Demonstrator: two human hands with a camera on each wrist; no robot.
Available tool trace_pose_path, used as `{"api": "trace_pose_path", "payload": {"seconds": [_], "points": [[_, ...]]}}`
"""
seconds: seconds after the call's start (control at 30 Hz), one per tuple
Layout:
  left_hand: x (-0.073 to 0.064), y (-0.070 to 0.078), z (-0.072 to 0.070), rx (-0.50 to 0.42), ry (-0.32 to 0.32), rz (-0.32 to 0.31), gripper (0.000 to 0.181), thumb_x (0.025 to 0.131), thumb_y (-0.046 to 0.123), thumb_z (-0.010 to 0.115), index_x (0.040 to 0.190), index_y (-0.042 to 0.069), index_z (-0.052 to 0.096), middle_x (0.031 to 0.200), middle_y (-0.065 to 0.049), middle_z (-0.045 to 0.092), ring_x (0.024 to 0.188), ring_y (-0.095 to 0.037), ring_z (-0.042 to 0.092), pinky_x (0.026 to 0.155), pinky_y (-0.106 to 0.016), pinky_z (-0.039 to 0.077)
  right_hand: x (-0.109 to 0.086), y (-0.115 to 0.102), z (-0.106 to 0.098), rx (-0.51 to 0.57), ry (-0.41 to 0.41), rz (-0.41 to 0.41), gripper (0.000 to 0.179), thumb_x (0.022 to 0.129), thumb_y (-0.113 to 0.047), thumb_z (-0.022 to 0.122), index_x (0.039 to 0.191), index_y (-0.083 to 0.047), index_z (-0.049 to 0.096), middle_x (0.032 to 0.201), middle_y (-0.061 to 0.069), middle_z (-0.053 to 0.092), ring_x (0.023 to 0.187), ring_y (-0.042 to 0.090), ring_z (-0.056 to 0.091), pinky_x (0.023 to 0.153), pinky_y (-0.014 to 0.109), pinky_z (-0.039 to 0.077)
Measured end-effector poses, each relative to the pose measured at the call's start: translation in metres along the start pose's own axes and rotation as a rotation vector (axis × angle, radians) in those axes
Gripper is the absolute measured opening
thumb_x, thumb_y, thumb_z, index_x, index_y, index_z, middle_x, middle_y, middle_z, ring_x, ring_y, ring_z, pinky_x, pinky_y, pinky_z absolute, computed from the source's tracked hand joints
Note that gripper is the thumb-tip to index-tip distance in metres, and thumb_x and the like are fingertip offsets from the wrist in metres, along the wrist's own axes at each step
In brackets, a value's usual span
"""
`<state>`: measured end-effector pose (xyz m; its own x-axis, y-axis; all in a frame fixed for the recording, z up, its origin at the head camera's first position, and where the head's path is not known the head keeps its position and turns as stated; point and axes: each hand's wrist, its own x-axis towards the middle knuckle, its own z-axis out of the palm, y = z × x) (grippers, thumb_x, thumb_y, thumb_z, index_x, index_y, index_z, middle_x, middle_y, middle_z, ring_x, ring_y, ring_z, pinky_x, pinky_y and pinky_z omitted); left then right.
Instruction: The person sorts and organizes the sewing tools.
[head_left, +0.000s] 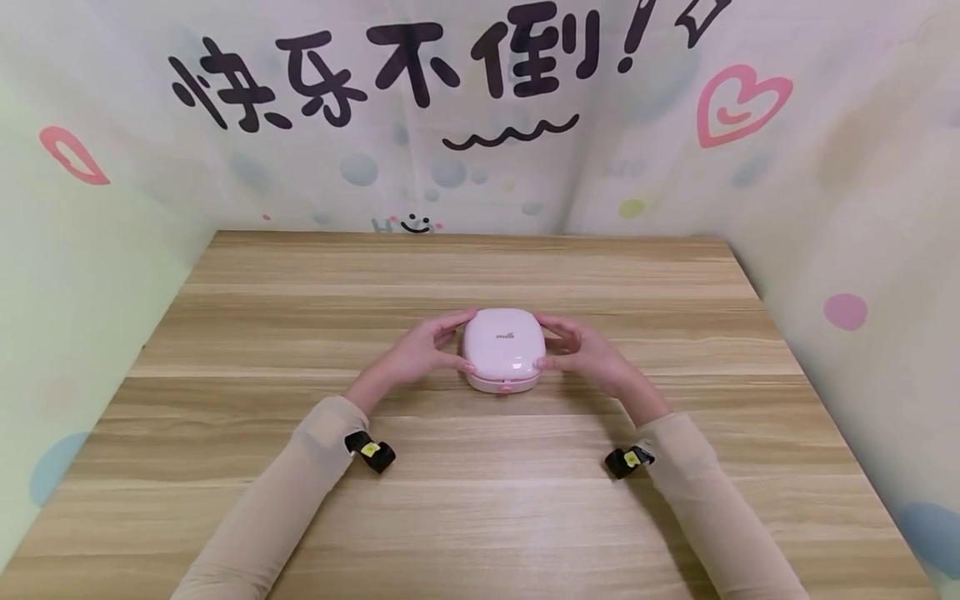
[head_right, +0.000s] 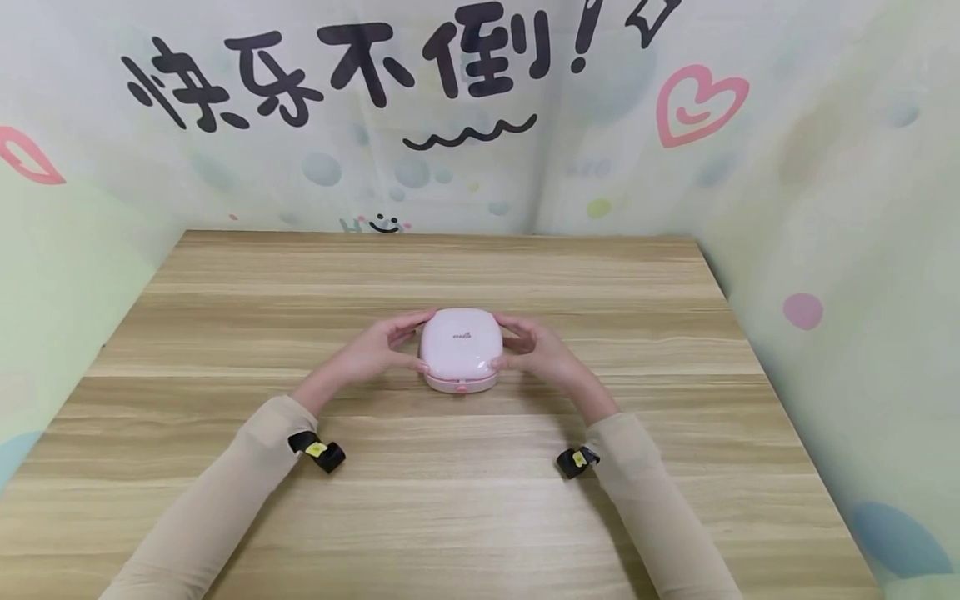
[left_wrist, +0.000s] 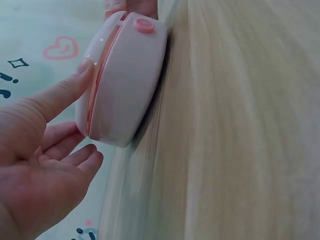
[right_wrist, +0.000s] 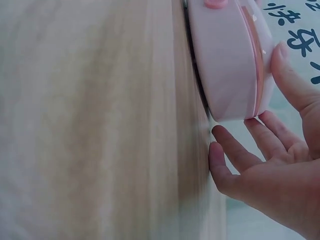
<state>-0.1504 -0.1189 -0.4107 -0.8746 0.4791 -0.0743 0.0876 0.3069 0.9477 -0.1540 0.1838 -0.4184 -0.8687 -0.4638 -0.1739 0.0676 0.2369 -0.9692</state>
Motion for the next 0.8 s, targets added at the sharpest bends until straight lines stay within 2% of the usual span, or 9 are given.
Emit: {"api": "trace_pose_path", "payload": {"seconds": [0.23, 0.53, 0.67, 0.8], "points": [[-0.0002, -0.0018, -0.0043, 0.010, -0.022, -0.022, 0.085, 0.085, -0.004, 0.084, 0.160, 0.000, 0.042, 0.170, -0.016, 0.033, 0.159, -0.033, 0.029, 0.130, -0.043, 0.029, -0.0025, -0.0006, 0.0040, -0.008, 0.014, 0.006, 0.080, 0.092, 0.003, 0.078, 0.161, 0.001, 0.038, 0.167, 0.019, 0.038, 0.149, 0.048, 0.042, 0.124, 0.061, 0.034], [-0.0008, 0.0028, -0.0087, 0.075, -0.039, 0.006, 0.085, 0.086, 0.000, 0.085, 0.159, 0.000, 0.042, 0.169, -0.017, 0.035, 0.158, -0.033, 0.030, 0.130, -0.046, 0.029, -0.0019, -0.0025, 0.0067, -0.052, 0.023, -0.010, 0.080, 0.091, 0.003, 0.079, 0.161, 0.001, 0.039, 0.165, 0.019, 0.041, 0.146, 0.048, 0.046, 0.120, 0.059, 0.041], [0.0003, 0.0044, -0.0098, 0.084, -0.057, 0.021, 0.084, 0.086, 0.000, 0.085, 0.158, -0.003, 0.042, 0.168, -0.019, 0.037, 0.158, -0.034, 0.031, 0.130, -0.047, 0.028, -0.0031, -0.0021, 0.0051, -0.075, 0.020, -0.013, 0.080, 0.092, 0.001, 0.079, 0.161, -0.001, 0.039, 0.164, 0.020, 0.043, 0.145, 0.048, 0.047, 0.122, 0.060, 0.039], [0.0005, 0.0035, -0.0094, 0.039, -0.071, 0.012, 0.084, 0.087, -0.002, 0.083, 0.159, -0.004, 0.040, 0.168, -0.020, 0.035, 0.156, -0.036, 0.033, 0.129, -0.045, 0.031, -0.0043, -0.0002, 0.0029, -0.086, 0.013, -0.021, 0.079, 0.093, -0.003, 0.079, 0.161, -0.001, 0.039, 0.164, 0.021, 0.043, 0.146, 0.048, 0.046, 0.124, 0.061, 0.035]]}}
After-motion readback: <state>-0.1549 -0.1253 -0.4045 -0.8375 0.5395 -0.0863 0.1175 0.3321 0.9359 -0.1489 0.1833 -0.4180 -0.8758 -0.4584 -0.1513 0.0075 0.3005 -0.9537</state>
